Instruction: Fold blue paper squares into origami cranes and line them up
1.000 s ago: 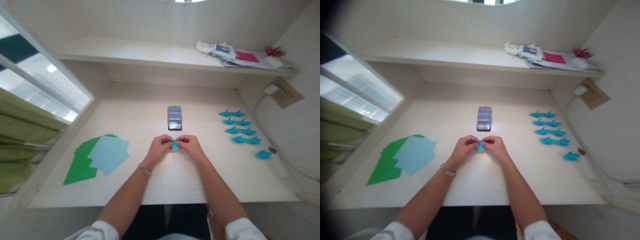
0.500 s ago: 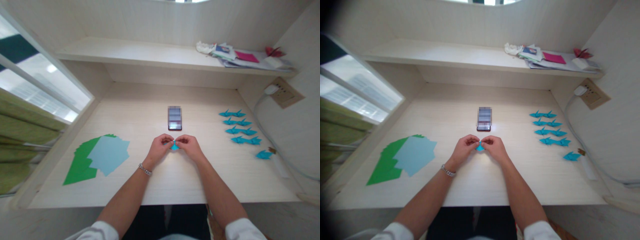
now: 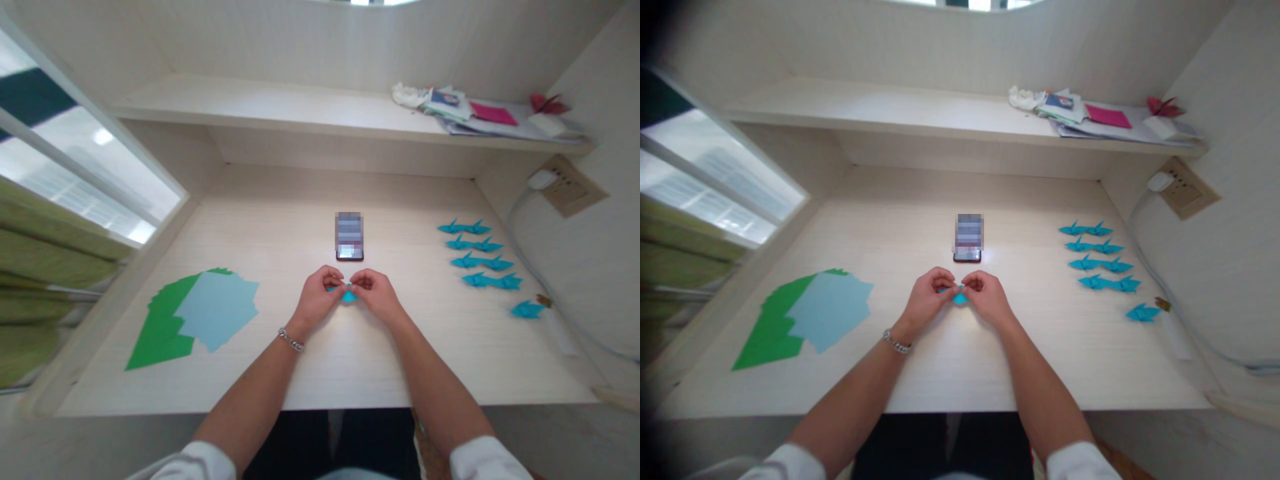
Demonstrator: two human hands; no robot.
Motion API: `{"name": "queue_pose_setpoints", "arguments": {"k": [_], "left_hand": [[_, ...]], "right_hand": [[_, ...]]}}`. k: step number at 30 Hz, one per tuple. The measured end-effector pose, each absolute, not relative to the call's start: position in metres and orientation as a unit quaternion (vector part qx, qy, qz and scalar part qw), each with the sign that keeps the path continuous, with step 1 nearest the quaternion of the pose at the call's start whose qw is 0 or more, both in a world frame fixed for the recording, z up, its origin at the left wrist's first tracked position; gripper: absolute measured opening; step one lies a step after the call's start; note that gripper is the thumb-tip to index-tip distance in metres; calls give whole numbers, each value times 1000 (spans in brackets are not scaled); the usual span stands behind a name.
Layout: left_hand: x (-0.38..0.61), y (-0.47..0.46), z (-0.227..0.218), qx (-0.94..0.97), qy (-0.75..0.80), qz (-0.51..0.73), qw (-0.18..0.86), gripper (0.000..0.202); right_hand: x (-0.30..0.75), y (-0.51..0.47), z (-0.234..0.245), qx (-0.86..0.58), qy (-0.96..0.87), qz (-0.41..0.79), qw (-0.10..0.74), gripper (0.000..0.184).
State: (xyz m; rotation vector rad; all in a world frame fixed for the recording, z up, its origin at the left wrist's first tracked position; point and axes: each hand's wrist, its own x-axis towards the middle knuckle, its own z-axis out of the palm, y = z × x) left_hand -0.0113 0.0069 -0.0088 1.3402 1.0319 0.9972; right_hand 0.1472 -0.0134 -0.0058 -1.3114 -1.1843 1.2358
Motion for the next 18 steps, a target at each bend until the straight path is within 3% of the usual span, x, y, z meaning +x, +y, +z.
{"name": "queue_pose_setpoints", "arguments": {"k": [7,18], "left_hand": [[-13,7,-4,531,439,416,593,30],[-17,9,10,510,411,377,655,31]], "right_hand": [[152,-14,-1,-513,-444,557,479,24],[160,-13,-3,-507,-461,557,470,21]]}}
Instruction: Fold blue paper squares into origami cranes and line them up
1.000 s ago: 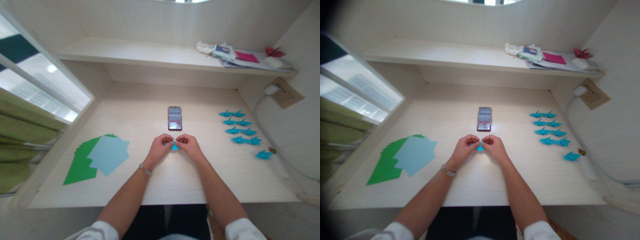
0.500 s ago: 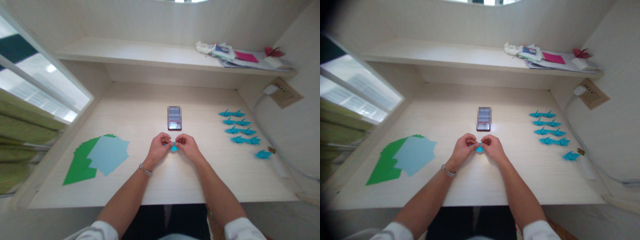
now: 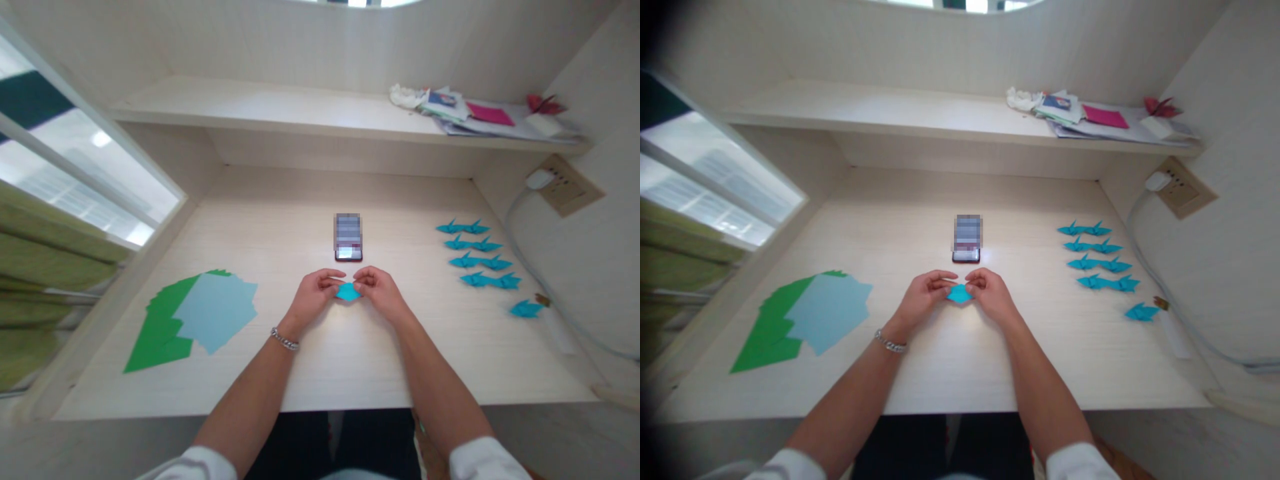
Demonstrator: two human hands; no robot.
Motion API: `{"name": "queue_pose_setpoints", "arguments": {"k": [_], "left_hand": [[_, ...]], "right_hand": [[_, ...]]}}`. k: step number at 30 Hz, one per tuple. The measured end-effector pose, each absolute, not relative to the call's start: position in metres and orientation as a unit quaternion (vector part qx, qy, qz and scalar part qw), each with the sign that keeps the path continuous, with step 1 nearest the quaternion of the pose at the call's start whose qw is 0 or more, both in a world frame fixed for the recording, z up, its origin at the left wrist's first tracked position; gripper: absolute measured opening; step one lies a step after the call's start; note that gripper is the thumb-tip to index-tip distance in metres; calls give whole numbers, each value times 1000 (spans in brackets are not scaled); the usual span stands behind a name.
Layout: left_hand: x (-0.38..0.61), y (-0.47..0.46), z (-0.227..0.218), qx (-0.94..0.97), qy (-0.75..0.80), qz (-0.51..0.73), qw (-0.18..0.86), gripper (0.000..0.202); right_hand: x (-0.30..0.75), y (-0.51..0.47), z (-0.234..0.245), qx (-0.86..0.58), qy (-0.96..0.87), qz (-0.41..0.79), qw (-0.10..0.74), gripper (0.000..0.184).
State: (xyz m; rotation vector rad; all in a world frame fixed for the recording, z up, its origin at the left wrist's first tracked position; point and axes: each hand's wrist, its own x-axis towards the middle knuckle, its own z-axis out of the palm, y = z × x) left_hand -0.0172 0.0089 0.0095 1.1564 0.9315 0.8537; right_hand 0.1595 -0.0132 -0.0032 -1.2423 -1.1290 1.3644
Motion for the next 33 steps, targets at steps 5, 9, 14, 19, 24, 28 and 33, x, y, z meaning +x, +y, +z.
{"name": "queue_pose_setpoints", "arguments": {"k": [5,9,14,19,24,28,33], "left_hand": [[-18,10,3,526,429,387,624,28],[-18,12,-2,530,441,423,588,25],[-16,11,-2,512,457,465,559,29],[-13,10,-1,510,479,499,512,30],[-10,4,5,531,500,515,450,30],[-7,-4,11,613,475,462,430,24],[-6,-6,12,617,447,451,464,26]], "right_hand": [[159,-14,-2,-501,-479,537,480,23],[157,-13,1,-524,-486,490,499,19],[152,-18,9,-610,-517,282,530,15],[145,-27,17,-612,-578,174,511,16],[137,-28,15,-603,-575,228,505,20],[132,-22,9,-549,-505,415,521,29],[136,-14,-4,-530,-423,503,537,32]]}}
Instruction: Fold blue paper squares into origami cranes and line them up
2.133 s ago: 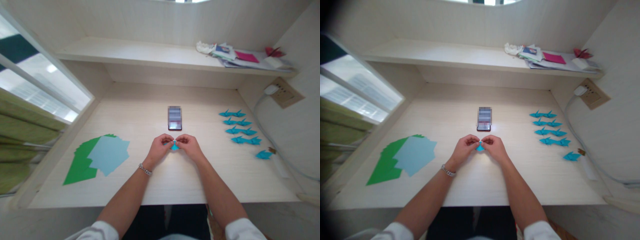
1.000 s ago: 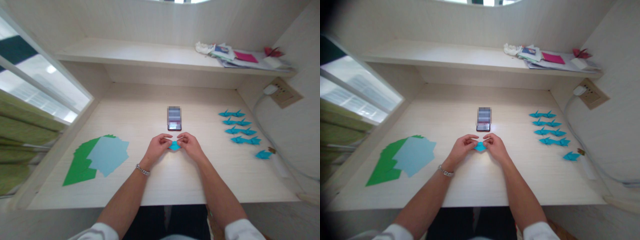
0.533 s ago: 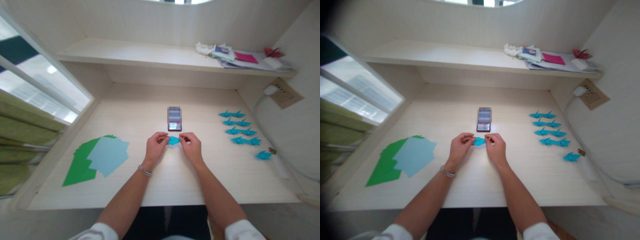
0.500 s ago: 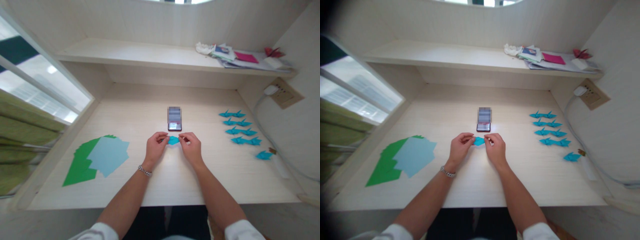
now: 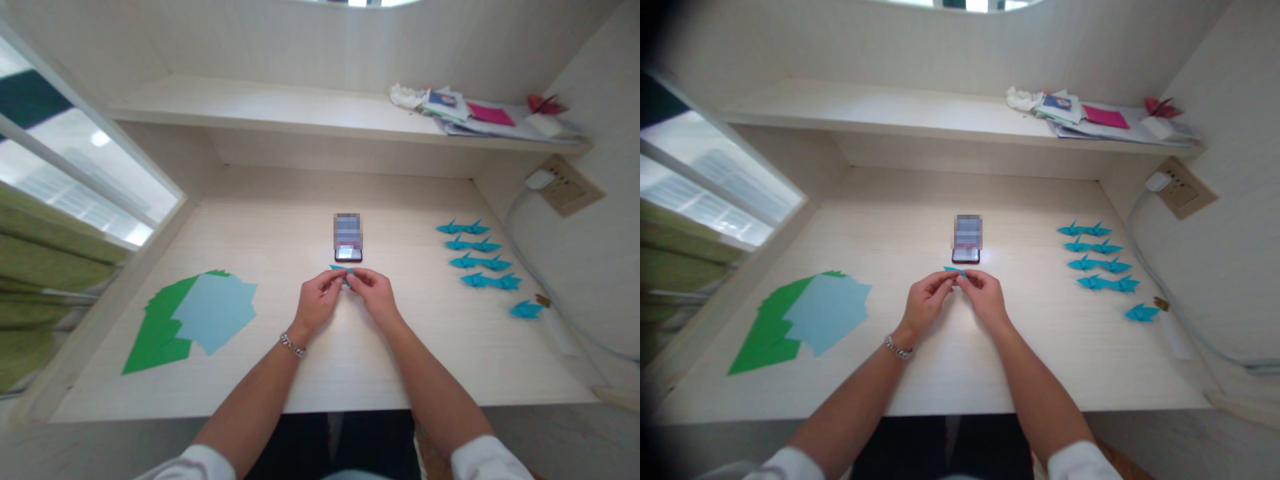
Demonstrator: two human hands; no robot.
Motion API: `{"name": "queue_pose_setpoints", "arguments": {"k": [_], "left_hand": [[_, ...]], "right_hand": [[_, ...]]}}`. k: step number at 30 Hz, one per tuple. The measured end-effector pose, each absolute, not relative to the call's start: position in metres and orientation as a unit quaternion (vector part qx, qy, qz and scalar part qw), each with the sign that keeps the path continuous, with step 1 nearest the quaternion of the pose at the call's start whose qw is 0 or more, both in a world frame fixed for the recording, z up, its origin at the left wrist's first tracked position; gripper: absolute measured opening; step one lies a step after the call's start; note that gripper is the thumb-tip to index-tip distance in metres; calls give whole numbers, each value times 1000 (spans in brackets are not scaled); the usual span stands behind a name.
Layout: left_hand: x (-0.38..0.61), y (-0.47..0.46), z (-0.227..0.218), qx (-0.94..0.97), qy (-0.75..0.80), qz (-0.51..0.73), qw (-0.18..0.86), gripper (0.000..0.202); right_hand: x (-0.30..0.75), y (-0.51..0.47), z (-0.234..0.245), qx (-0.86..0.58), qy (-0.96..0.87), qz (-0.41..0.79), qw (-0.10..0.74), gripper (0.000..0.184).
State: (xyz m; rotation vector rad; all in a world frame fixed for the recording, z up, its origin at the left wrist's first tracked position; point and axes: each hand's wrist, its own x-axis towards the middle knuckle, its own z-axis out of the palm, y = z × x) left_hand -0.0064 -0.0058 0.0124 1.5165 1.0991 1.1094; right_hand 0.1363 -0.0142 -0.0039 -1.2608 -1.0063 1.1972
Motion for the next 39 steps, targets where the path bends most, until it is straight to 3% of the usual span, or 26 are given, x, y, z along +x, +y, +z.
{"name": "queue_pose_setpoints", "arguments": {"k": [6,12,21,28,39], "left_hand": [[-18,6,15,646,520,448,334,25],[-18,10,8,645,451,378,486,20],[-20,11,7,612,445,359,546,18],[-19,10,10,603,445,369,550,12],[-20,10,11,626,438,382,520,8]], "right_hand": [[143,-11,-15,-580,-449,471,490,22],[146,-15,-7,-573,-503,454,461,18],[150,-17,1,-548,-485,504,458,19],[150,-17,5,-529,-448,554,461,16],[147,-19,10,-532,-448,540,474,14]]}}
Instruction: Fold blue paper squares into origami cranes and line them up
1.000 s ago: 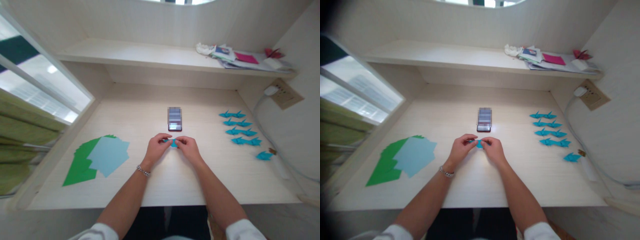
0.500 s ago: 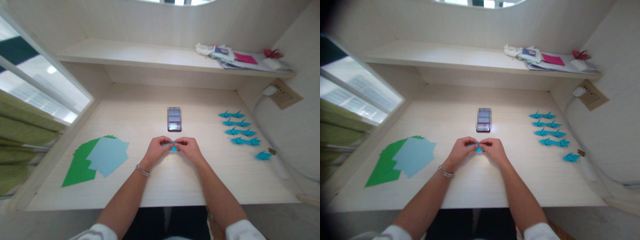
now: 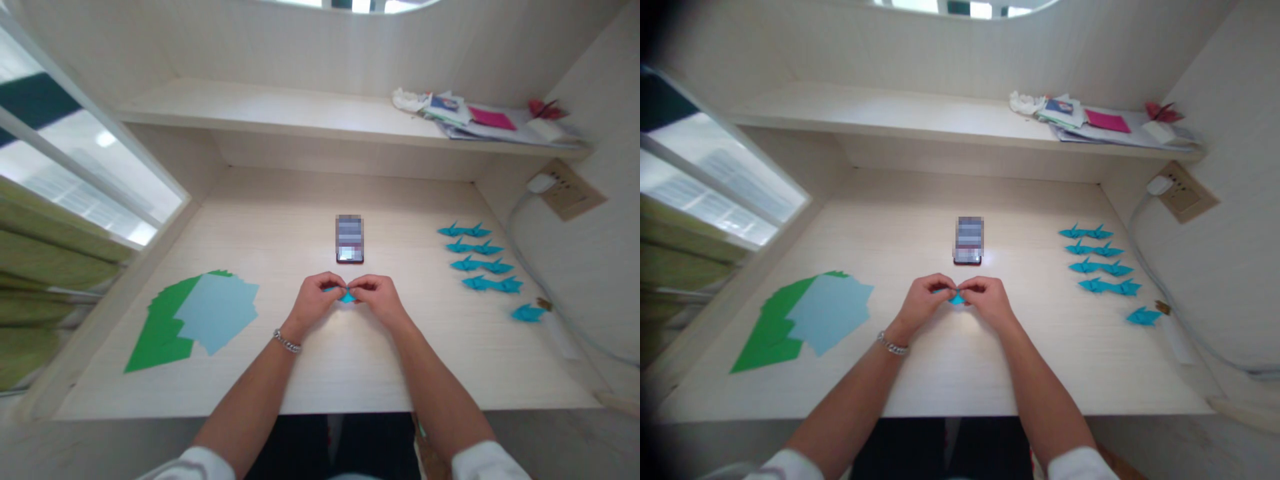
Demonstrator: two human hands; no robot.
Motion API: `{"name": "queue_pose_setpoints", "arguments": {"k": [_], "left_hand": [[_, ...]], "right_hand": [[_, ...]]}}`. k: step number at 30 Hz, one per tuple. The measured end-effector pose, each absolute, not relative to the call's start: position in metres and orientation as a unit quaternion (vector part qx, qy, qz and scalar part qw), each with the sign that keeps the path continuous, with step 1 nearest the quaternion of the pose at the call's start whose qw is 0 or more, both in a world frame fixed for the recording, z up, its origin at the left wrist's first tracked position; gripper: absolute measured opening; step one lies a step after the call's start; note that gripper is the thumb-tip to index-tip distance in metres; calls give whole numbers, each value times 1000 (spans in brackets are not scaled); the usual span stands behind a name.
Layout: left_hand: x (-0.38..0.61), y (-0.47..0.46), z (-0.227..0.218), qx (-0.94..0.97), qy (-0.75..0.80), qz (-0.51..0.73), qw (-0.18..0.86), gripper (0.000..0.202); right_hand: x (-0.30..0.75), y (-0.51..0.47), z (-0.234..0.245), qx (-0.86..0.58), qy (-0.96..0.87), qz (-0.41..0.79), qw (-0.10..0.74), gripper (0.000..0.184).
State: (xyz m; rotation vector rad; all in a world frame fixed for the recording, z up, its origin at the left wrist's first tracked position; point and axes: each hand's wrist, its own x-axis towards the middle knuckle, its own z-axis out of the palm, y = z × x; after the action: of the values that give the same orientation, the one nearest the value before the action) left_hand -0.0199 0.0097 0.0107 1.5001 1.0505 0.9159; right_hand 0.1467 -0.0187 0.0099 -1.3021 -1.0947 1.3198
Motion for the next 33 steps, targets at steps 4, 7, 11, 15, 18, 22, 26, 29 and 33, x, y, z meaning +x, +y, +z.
{"name": "queue_pose_setpoints", "arguments": {"k": [4,7,11,15,18,22,26,29,33], "left_hand": [[-19,8,11,624,436,394,515,8],[-19,7,10,628,433,397,511,9],[-19,6,8,637,433,388,506,12],[-19,6,6,628,432,394,514,16],[-19,7,6,622,427,394,525,17],[-20,8,5,616,421,396,535,16],[-20,9,4,606,410,406,547,14],[-20,9,3,605,401,413,550,14],[-19,9,1,614,409,404,541,19]], "right_hand": [[147,-19,12,-530,-443,539,482,17],[148,-19,14,-520,-427,563,479,22],[150,-20,15,-516,-424,577,470,25],[151,-20,13,-512,-445,569,465,24],[152,-20,11,-518,-460,554,462,23],[153,-19,8,-526,-478,532,461,20],[154,-18,6,-542,-490,507,457,19],[153,-19,5,-550,-509,482,455,18],[152,-20,4,-553,-531,461,448,16]]}}
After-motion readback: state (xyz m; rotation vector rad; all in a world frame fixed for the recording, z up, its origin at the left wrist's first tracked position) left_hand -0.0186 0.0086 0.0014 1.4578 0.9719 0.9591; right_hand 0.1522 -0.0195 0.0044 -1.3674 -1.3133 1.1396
